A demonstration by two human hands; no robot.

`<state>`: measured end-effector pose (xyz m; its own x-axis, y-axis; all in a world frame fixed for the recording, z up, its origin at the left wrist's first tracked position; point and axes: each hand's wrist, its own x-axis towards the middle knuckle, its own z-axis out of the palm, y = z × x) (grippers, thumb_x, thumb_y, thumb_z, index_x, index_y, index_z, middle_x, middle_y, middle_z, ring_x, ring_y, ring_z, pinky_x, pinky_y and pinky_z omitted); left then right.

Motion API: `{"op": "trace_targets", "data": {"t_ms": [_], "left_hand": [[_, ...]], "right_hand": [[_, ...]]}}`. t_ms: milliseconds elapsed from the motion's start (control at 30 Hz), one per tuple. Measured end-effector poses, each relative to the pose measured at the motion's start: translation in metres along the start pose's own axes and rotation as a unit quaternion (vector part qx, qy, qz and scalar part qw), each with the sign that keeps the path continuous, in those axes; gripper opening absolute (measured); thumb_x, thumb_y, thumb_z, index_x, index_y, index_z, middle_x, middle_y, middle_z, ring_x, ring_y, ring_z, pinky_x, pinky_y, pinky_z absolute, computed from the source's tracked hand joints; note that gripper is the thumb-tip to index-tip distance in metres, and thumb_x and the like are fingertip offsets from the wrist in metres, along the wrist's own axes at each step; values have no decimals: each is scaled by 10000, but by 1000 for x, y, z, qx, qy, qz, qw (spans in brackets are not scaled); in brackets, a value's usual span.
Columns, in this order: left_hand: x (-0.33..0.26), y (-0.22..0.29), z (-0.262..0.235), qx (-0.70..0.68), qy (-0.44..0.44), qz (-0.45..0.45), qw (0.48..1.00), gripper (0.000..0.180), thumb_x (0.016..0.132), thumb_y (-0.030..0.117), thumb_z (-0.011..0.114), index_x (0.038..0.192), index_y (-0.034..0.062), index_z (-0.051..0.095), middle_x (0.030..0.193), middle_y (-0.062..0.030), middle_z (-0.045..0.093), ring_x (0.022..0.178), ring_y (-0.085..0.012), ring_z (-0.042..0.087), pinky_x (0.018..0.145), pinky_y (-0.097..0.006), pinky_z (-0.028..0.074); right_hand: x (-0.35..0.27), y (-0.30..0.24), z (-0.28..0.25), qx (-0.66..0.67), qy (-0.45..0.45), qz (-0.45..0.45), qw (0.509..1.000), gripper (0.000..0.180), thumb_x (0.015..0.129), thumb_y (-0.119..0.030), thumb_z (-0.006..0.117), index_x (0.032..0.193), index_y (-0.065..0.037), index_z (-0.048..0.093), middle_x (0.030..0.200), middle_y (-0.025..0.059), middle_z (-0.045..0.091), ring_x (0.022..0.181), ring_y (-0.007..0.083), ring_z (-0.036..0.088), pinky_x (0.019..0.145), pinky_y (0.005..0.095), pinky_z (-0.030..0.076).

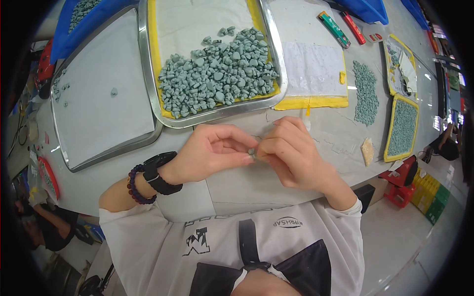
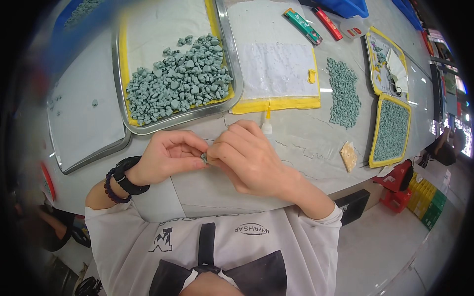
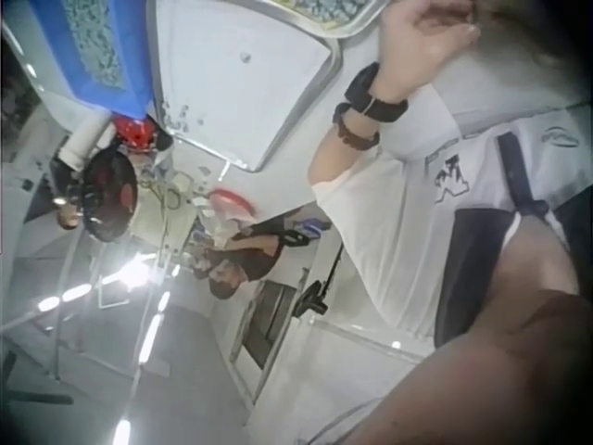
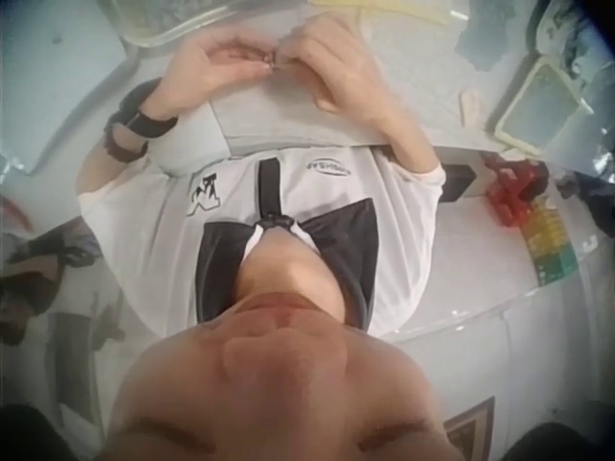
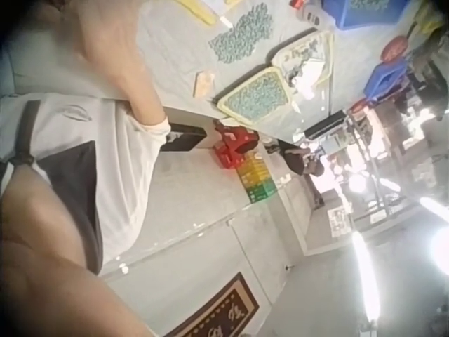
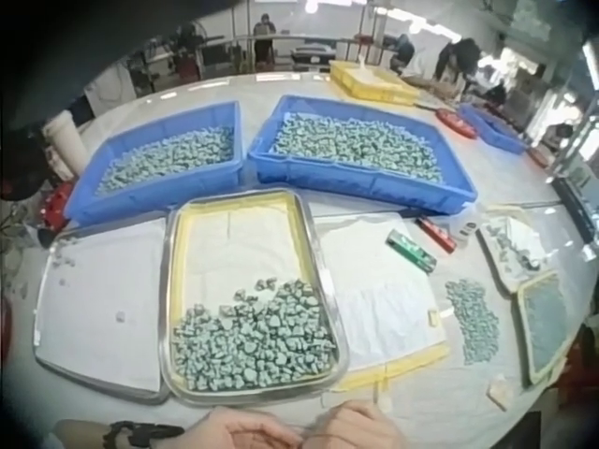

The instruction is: Assembling small green plastic components on a factory assembly line using glue.

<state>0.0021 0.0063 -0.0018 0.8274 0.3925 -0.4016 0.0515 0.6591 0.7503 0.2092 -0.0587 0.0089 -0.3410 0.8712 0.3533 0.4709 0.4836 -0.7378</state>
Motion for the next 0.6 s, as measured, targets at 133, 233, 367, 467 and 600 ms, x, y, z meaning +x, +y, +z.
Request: {"op": "trace_targets", "data": {"t_ms": [133,233,367,467,600], "left_hand": [[0,0,1,18,3,24,1000,256,822,-33,656,1073,-48,610,1054,-100,627,970,-138,614,873,-265,507],[0,-1,0,28,3,38,999,238,822,-39,652,1057,-52,622,1056,-103,628,976,-141,611,873,-268,506],[-1,-3,-1,37,6,58,998,218,817,-52,647,1035,-52,634,1062,-111,627,983,-148,607,870,-273,505],[-2,-2,1,50,14,62,997,228,790,-133,620,1004,-54,629,1071,-150,602,976,-201,616,869,-312,517],[-3,-3,3,73,19,92,993,216,790,-141,614,988,-55,631,1063,-149,602,962,-197,618,857,-311,524]], "right_hand": [[0,0,0,-11,1,-3,1000,218,670,14,682,837,-62,564,766,32,537,701,222,508,721,339,390],[-2,0,4,-23,15,-14,1000,216,658,3,679,831,-64,569,755,26,535,693,218,507,714,341,393],[-3,1,7,-52,29,-22,998,222,630,-15,678,820,-69,575,740,21,531,678,213,504,706,342,397],[-5,-2,6,-58,28,-19,998,232,627,17,678,818,-66,577,735,34,527,667,224,496,723,362,409],[-6,-4,7,-92,37,-27,995,243,609,25,684,809,-70,584,719,35,526,653,224,492,723,369,415]]}}
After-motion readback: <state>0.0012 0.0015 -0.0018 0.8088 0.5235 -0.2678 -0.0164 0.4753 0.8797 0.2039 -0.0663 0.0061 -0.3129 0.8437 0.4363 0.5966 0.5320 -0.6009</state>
